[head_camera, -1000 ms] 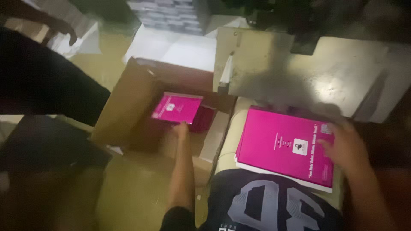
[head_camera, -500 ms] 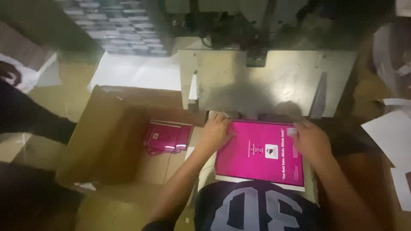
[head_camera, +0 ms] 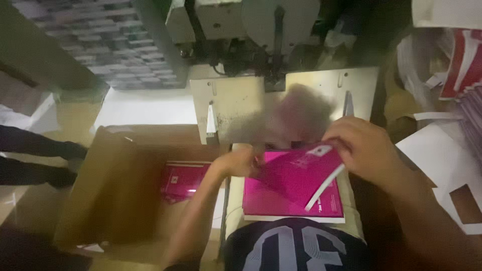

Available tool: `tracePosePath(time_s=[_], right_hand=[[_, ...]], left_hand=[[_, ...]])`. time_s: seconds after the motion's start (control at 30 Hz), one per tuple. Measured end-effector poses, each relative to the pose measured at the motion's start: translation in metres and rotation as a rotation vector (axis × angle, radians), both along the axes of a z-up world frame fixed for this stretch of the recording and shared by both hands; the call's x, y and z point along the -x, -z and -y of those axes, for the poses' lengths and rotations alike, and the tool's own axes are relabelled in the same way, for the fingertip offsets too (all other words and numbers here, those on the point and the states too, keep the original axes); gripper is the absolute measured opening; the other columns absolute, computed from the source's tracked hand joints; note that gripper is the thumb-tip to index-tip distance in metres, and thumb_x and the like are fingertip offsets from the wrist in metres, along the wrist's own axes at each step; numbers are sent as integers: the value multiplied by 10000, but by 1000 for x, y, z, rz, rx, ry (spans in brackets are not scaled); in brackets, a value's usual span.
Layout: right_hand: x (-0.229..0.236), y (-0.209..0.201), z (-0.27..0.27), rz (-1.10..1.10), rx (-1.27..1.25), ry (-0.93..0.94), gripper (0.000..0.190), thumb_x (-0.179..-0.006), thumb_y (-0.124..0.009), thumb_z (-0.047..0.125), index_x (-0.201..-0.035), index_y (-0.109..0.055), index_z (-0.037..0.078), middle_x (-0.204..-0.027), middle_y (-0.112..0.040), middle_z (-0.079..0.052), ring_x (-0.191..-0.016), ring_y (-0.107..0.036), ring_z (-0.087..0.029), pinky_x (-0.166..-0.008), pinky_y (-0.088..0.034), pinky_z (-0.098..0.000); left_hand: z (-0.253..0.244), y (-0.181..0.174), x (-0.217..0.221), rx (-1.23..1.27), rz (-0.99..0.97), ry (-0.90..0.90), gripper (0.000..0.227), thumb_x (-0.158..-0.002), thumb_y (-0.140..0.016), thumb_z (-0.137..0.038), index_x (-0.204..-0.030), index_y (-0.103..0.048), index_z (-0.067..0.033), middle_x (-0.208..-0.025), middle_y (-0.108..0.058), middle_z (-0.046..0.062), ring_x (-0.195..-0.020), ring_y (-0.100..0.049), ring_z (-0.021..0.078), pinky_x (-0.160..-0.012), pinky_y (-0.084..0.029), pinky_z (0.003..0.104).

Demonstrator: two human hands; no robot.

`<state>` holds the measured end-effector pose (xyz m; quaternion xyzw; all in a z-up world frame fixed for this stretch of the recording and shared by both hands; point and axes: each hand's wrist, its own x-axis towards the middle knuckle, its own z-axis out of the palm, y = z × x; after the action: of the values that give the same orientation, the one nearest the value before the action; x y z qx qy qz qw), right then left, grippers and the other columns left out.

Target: The person places pink booklets into a binding machine, presses down a lever to secure the spine, and then removes the finished booklets. The person repeats this process for multiple booklets, stacking the completed items in a cardboard box.

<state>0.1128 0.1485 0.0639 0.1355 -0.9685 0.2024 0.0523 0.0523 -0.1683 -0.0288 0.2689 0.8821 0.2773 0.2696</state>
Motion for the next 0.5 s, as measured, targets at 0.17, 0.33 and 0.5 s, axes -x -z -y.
tracePosePath(time_s=[0.17,0.33,0.5], right_hand=[[-40,-73,47,-613,67,-815,285,-1038,-400,139,-1076,-681,111,-1121,-697,-83,-1008,-665,-254,-1093,-461,-573],[-65,-73,62,-826,-103,-789,306,-1078,-438,100,-1259,-684,114,-1311,-671,-125,-1250,-602,-303,-1113,-444,-564],[-63,-47,53,-913,-161,-759,405,-1112,-331,121,-1328,-674,110,-1390,-643,-158,-1295,-594,-344,-1104,-458,-517]], left_hand=[[-65,46,-36,-519,-54,225,961,-811,-777,-159,-1603,-257,7,-1637,-372,281,-1479,-431,389,-1228,-328,425],[-101,1,-68,-952,54,-85,544,-1038,-508,-309,-1534,-445,-95,-1550,-528,135,-1443,-502,239,-1238,-382,382],[-118,23,-75,-991,147,-211,414,-1040,-555,-285,-1426,-503,-145,-1338,-616,56,-1260,-588,183,-1117,-471,355]])
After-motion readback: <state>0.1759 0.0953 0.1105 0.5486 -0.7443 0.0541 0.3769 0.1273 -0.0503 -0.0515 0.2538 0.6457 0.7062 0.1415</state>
